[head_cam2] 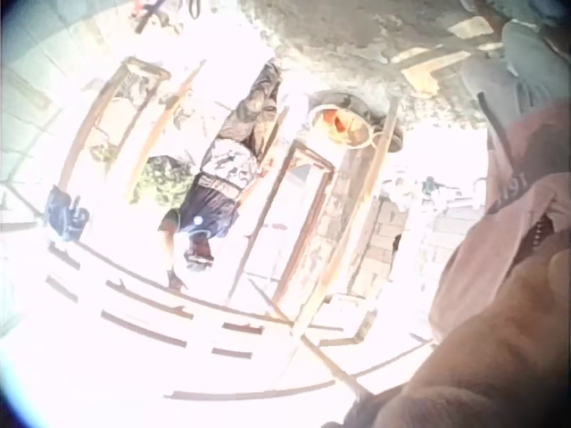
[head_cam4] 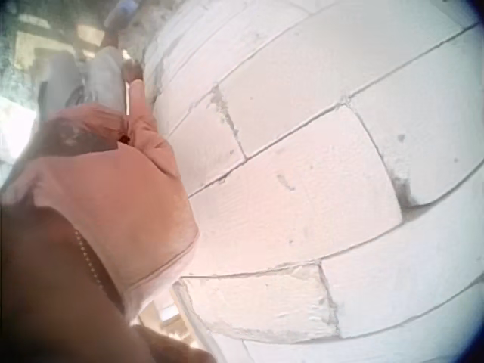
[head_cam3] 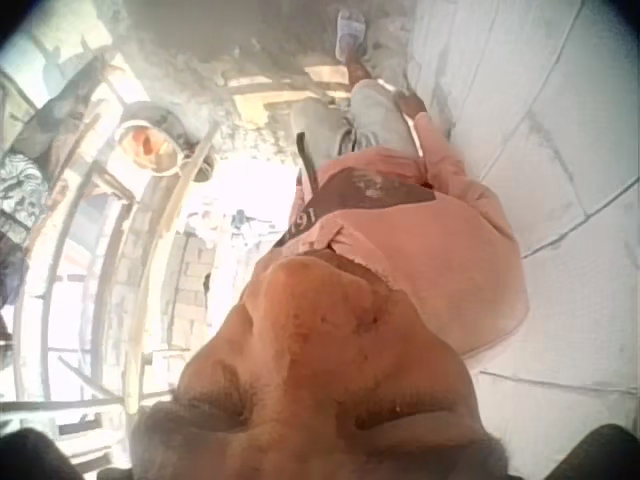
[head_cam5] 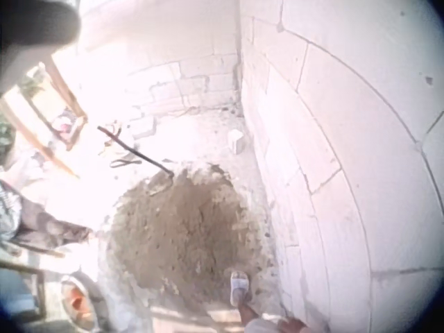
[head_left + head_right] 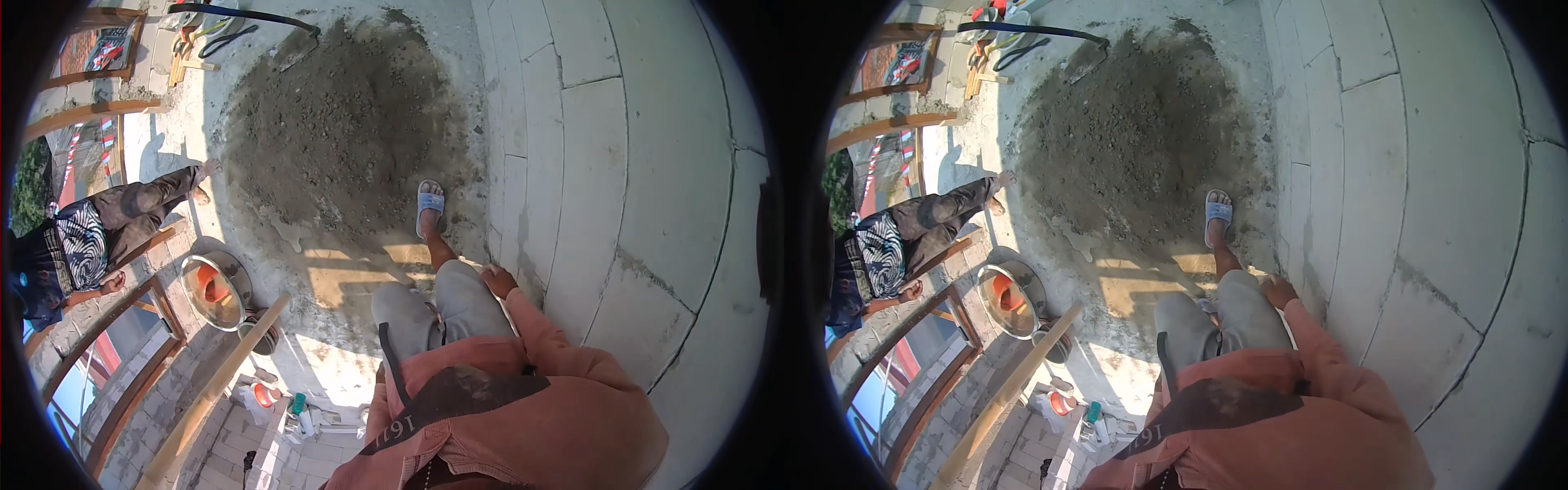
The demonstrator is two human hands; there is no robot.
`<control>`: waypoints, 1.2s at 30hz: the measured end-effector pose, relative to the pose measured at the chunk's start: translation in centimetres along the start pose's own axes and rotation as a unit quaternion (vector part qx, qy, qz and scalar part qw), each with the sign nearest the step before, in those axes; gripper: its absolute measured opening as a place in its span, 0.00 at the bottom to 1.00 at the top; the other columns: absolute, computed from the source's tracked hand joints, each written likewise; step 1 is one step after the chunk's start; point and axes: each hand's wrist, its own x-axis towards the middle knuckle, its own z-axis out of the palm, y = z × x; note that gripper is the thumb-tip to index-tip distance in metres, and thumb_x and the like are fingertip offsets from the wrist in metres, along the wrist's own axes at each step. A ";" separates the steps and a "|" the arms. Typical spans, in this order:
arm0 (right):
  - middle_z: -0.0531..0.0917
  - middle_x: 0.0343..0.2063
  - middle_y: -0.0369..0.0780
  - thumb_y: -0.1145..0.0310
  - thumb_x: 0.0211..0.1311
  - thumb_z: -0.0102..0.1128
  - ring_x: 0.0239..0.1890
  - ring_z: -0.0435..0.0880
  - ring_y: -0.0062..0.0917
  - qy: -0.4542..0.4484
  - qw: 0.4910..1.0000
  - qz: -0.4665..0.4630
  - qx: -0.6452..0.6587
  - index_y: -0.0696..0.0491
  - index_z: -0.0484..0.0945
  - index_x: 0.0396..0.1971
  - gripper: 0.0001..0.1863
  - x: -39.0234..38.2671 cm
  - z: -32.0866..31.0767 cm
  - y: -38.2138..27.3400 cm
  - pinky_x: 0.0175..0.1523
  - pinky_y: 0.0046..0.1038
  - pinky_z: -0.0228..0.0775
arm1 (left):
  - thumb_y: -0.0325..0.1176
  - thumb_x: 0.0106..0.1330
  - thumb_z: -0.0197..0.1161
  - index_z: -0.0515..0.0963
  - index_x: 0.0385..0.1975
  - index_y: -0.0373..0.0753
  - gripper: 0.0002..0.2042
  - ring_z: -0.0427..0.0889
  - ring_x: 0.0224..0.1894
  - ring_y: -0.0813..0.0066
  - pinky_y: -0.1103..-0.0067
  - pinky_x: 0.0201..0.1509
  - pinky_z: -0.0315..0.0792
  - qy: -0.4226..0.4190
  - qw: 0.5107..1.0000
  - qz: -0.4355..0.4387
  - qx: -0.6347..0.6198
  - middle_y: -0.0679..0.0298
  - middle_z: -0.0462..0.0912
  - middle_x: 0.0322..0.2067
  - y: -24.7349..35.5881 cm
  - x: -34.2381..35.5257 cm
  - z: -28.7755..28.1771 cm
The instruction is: The person uses a saw to cut a piece of wood, then uses a hammer to drive nails into the wood and pry parts of the wood apart.
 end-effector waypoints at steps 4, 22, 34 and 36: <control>0.86 0.44 0.41 0.55 0.71 0.57 0.44 0.86 0.28 0.027 0.944 -0.063 0.323 0.58 0.78 0.57 0.24 0.7 -9.8 -8.2 0.49 0.29 0.75 | 0.45 0.77 0.51 0.72 0.64 0.37 0.23 0.82 0.54 0.65 0.71 0.55 0.77 -0.081 0.958 0.194 0.194 0.59 0.80 0.55 16.1 0.6 3.7; 0.85 0.43 0.39 0.55 0.72 0.56 0.48 0.83 0.25 0.226 0.929 0.001 0.294 0.56 0.79 0.56 0.22 19.5 -41.4 -37.4 0.55 0.28 0.72 | 0.47 0.77 0.55 0.75 0.62 0.39 0.22 0.82 0.52 0.69 0.76 0.54 0.77 -0.100 0.949 0.176 0.241 0.61 0.82 0.53 58.7 1.4 20.6; 0.86 0.46 0.49 0.56 0.71 0.56 0.48 0.86 0.39 -0.036 0.990 -0.062 -0.121 0.58 0.79 0.54 0.22 33.3 -53.0 -51.2 0.54 0.36 0.75 | 0.49 0.77 0.55 0.75 0.61 0.42 0.21 0.84 0.50 0.71 0.75 0.49 0.79 0.030 0.975 -0.085 -0.201 0.62 0.84 0.51 83.1 3.4 30.6; 0.86 0.47 0.50 0.57 0.70 0.56 0.49 0.86 0.41 -0.097 0.968 -0.011 -0.231 0.58 0.79 0.53 0.21 36.7 -56.3 -56.4 0.56 0.37 0.75 | 0.48 0.77 0.55 0.76 0.60 0.41 0.21 0.84 0.49 0.71 0.73 0.48 0.80 0.019 0.984 0.022 -0.173 0.62 0.84 0.51 78.8 5.7 32.6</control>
